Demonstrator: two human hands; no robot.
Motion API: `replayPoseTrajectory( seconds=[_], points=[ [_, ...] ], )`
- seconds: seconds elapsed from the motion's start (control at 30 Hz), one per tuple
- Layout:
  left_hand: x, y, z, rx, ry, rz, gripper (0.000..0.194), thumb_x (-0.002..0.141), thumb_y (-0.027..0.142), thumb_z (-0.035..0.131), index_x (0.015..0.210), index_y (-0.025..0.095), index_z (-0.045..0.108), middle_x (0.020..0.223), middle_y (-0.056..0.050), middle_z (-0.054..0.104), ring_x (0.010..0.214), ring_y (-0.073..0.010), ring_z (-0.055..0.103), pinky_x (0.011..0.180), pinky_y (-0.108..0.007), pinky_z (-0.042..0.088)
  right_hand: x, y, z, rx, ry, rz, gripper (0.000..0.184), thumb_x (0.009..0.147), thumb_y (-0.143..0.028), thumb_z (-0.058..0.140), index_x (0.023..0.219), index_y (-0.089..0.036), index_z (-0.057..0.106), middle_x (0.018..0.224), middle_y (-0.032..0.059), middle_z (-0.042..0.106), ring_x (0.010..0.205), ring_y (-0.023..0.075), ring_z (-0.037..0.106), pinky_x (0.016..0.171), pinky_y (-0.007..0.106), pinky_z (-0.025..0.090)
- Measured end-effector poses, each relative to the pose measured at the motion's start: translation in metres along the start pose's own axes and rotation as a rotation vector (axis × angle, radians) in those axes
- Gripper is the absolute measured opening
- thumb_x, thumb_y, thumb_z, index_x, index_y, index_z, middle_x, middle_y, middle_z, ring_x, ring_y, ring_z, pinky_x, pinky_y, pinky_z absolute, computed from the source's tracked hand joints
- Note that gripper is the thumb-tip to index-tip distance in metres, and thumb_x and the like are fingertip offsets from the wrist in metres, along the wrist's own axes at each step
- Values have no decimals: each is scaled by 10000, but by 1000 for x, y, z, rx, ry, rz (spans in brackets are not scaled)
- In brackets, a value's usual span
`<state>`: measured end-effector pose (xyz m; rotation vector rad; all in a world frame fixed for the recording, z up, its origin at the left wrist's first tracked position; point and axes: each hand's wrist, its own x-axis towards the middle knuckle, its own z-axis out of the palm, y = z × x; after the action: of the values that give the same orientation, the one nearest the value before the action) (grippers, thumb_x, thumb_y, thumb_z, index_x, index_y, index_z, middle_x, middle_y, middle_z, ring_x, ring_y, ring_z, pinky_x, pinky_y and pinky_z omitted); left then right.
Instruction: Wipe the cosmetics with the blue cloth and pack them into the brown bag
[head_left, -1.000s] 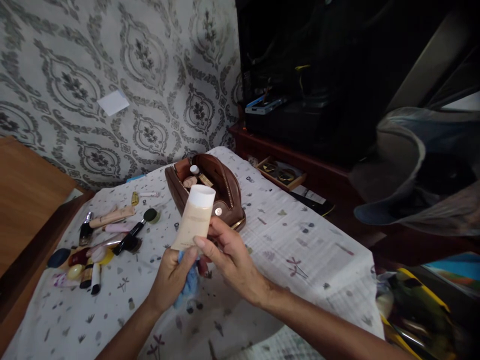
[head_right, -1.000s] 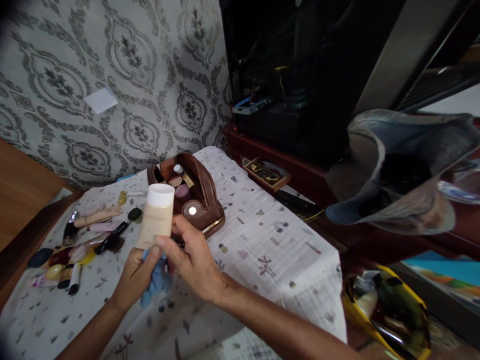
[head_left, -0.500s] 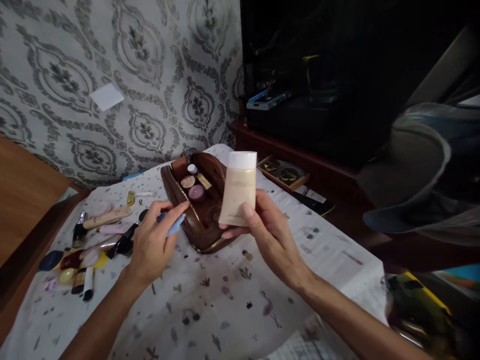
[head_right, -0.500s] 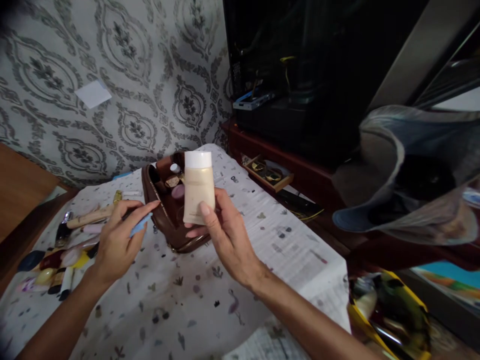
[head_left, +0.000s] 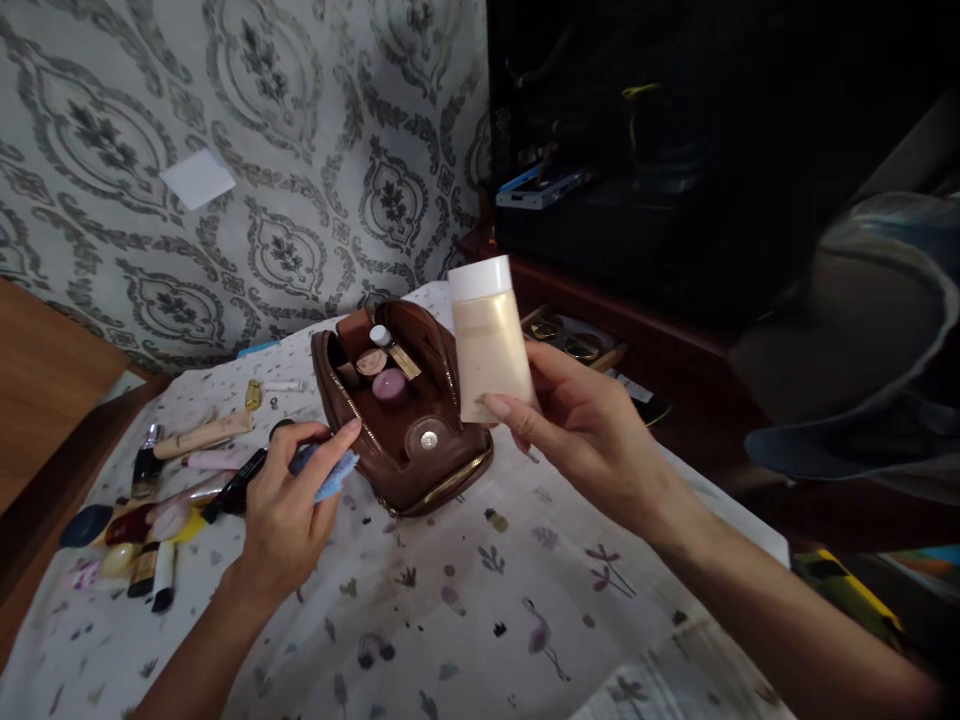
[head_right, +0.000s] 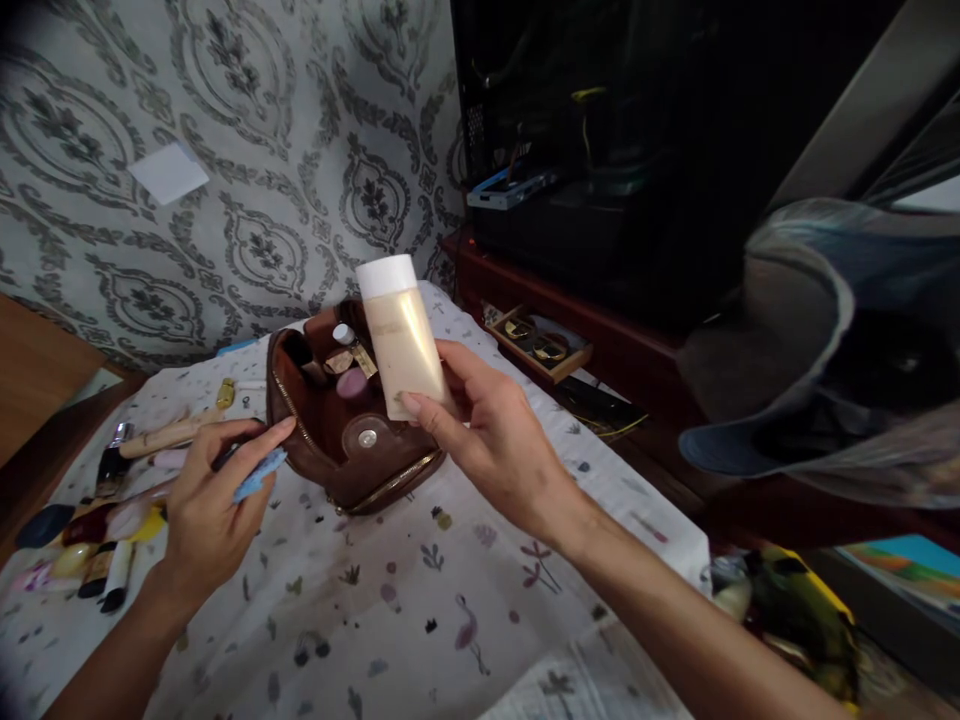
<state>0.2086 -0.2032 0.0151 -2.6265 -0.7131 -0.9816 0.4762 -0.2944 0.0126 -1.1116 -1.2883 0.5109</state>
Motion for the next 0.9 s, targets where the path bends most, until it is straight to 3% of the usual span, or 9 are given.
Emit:
replayPoseTrajectory(
  seconds=[0.1, 0.2, 0.43, 0.63, 0.9],
  points=[
    [-1, 0, 0, -23, 10, 2, 470, 909, 60, 518, 1321, 262, 618, 1069, -71, 535, 892, -153, 589, 715, -238, 487, 12, -3, -5, -126, -31, -43, 346, 899, -429, 672, 1172, -219, 636, 947, 57, 715, 811, 218, 657, 634, 315, 522],
    [-2, -1, 1, -34, 15, 8, 483, 906, 43, 520, 1330, 259, 608, 1093, -77, 527, 889, -149, 578, 688, -226, 476, 24, -9, -8, -244, -58, -52, 354, 877, -387, 704, 1181, -237, 601, 898, 25, 726, 727, 189, 646, 606, 289, 477],
    [-2, -1, 1, -35, -2, 0, 487, 912, 57, 509, 1346, 261, 596, 1091, -87, 530, 896, -159, 582, 657, -226, 467, 61, -26, -3, -465, -146, -112, 178, 849, -269, 700, 997, -190, 638, 714, -32, 647, 661, 142, 594, 622, 257, 403],
    [-3, -1, 2, -44, 3, -6, 496, 917, 62, 509, 1359, 273, 588, 1087, -83, 528, 914, -160, 586, 675, -226, 472, 86, -25, 15, -580, -200, -224, 134, 889, -267, 610, 913, -163, 692, 691, -14, 609, 749, 157, 612, 697, 273, 409],
    [-5, -1, 4, -52, 10, -17, 469, 916, 61, 505, 1335, 244, 610, 1104, -88, 530, 951, -172, 593, 760, -259, 498, 109, -29, 49, -836, -381, -211, 115, 871, -164, 586, 935, -139, 679, 799, 52, 677, 789, 199, 645, 681, 278, 411]
  ],
)
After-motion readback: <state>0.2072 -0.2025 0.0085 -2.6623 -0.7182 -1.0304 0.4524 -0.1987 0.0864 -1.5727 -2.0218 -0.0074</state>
